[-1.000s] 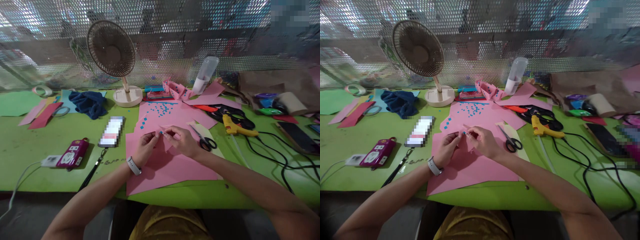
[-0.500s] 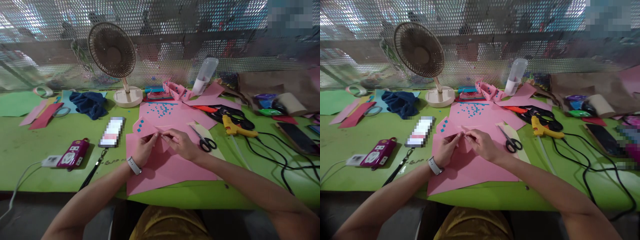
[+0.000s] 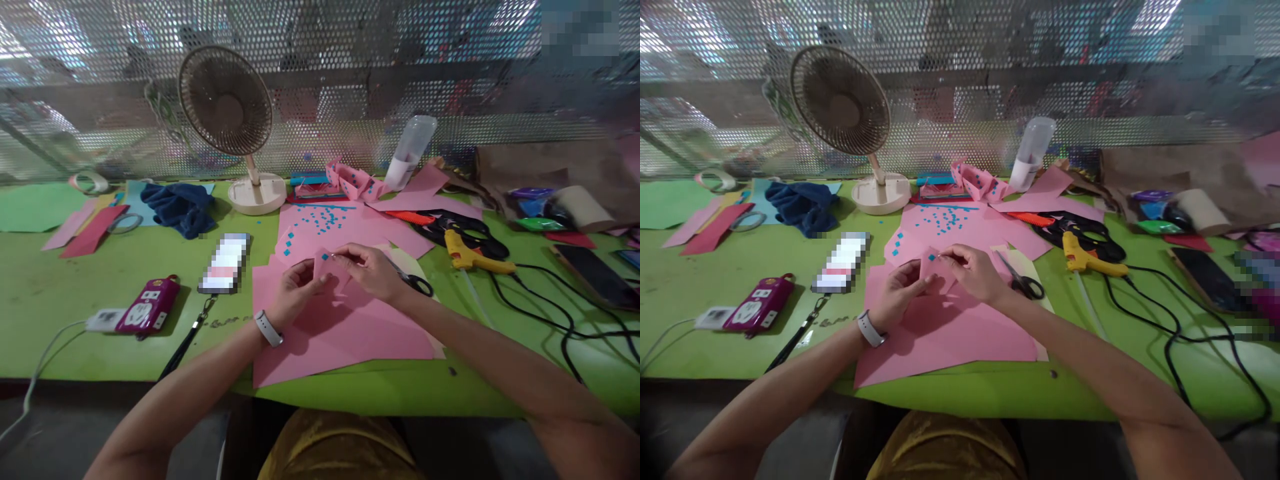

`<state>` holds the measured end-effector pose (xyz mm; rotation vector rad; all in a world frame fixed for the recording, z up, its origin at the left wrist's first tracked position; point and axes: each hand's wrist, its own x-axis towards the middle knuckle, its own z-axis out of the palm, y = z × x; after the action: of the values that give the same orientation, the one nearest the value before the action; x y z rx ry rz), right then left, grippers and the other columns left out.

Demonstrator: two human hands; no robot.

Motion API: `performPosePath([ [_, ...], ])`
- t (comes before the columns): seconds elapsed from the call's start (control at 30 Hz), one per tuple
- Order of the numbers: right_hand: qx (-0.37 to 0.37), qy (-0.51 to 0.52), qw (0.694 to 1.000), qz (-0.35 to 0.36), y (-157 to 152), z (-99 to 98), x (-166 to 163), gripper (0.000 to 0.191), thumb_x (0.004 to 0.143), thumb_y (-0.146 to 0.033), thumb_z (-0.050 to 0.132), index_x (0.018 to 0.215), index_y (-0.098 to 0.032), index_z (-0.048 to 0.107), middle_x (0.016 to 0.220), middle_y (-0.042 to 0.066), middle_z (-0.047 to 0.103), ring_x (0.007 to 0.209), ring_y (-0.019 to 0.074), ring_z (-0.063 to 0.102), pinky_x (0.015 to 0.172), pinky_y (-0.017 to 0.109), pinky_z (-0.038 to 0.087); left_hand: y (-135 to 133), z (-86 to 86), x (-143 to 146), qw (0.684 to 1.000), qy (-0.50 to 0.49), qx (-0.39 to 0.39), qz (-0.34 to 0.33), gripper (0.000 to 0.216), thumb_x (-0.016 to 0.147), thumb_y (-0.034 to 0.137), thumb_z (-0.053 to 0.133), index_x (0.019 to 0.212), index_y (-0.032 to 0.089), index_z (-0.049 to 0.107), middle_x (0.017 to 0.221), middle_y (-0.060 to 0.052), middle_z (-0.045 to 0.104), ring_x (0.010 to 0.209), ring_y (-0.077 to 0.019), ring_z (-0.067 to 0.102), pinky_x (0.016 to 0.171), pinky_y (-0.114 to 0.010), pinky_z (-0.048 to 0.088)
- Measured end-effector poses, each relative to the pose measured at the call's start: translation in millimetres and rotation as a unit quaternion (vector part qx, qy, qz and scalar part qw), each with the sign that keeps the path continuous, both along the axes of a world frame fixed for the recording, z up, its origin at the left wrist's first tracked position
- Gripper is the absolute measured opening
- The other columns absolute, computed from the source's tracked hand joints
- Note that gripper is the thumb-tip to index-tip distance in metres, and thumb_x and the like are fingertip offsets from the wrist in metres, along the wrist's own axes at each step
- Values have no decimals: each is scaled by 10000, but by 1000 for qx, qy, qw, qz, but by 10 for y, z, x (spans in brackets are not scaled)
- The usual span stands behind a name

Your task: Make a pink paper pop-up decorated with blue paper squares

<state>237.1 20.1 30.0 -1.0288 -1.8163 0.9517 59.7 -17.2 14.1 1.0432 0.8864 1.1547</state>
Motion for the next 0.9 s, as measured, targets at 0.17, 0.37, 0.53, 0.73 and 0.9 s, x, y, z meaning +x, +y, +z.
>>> performPosePath([
  [0.17,4,-25,1000,3,33,25,19,219,867,-351,562,914,-173,681,915,53,707,854,176,636,765,296,485,4,-20,8,999,-15,-42,-7,430,680,398,811,1015,167,673,701,19,623,611,-86,559,640,-260,570],
  [0.37,-5,-52,998,-24,221,90,141,219,862,-348,547,868,-168,673,778,30,680,709,150,623,691,277,488,52,-48,-2,996,-17,-78,26,493,637,423,834,1020,164,661,779,13,639,608,-80,591,610,-228,568],
  [0.53,-79,-93,991,-60,627,1,314,140,823,-269,575,839,-168,670,711,14,675,610,127,625,580,237,497,46,-34,15,995,-15,-92,41,455,624,424,838,952,149,681,802,3,643,606,-90,596,581,-229,558],
  [0.73,-81,-79,988,-108,1117,-282,348,48,765,-164,623,747,-149,666,648,9,669,537,107,593,590,248,513,29,5,18,994,-13,-98,42,433,625,425,835,924,151,683,798,-4,649,580,-82,574,610,-256,564],
  [0.9,-86,-4,992,-92,1137,-59,358,43,758,-164,672,722,-141,669,620,-6,661,555,109,606,635,272,545,69,-6,-11,995,-25,-91,41,429,629,421,835,923,151,679,805,-3,646,617,-95,585,630,-268,562],
])
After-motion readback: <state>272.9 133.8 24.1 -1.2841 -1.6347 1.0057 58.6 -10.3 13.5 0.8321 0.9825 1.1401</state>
